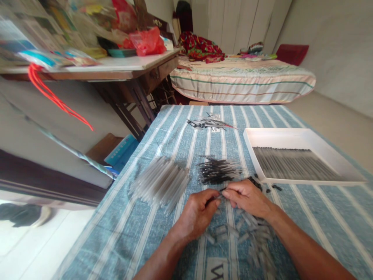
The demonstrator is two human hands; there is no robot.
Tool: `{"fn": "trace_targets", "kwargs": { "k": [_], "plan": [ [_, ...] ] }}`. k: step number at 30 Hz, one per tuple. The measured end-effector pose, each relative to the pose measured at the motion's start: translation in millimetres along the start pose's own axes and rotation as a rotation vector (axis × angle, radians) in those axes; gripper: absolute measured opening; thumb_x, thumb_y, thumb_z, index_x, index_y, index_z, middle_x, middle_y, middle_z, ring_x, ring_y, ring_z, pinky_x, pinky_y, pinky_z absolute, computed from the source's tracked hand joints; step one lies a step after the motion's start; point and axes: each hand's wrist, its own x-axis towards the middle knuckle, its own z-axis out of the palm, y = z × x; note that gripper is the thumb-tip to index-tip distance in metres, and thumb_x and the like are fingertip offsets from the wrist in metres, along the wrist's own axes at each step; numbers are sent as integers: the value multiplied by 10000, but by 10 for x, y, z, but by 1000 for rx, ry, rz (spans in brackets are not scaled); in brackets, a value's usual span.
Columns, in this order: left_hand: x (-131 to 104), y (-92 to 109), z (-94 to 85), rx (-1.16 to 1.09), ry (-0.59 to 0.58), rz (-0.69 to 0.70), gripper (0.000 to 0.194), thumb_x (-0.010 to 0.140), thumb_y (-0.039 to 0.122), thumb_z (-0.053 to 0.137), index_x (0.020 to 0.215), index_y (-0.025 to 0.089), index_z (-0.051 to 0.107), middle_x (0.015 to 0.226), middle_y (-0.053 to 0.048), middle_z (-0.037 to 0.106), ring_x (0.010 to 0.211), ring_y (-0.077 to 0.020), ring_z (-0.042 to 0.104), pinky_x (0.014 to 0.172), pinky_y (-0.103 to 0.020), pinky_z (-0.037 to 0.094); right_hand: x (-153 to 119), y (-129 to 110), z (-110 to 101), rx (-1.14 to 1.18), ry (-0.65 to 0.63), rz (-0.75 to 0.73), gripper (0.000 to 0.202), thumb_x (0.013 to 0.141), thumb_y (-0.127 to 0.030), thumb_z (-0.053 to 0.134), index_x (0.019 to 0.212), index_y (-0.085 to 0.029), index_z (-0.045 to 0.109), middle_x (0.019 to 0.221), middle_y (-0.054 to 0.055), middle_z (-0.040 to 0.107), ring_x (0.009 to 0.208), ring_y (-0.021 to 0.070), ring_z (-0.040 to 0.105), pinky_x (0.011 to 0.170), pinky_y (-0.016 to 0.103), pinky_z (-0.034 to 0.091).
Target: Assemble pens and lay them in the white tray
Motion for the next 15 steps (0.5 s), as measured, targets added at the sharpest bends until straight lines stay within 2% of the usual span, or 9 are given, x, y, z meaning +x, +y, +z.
{"fn": "trace_targets", "kwargs": {
  "k": [4, 10, 15],
  "plan": [
    [-5, -4, -1, 46, 4, 31, 169, 856, 193, 468, 845, 158, 633, 698, 5, 603, 654, -127, 555, 613, -223, 399, -5, -11, 1, 82, 0, 46, 194, 823, -338, 550, 748, -162, 586, 536, -39, 539, 464, 78, 473, 457, 178, 360],
    [-3, -27, 17, 165, 65, 107, 145, 843, 160, 492, 840, 178, 636, 749, -6, 617, 705, -133, 567, 662, -236, 408, 1, -69, 47, 65, 13, 83, 273, 852, -324, 485, 630, -168, 518, 510, -25, 554, 433, 77, 472, 447, 183, 360],
    [-11, 0, 9, 216, 138, 100, 108, 820, 194, 539, 866, 170, 634, 763, -25, 580, 697, -146, 553, 650, -257, 431, 12, -67, 67, 129, 47, 151, 312, 856, -366, 480, 607, -178, 497, 495, -32, 556, 403, 75, 461, 423, 182, 361]
  ]
}}
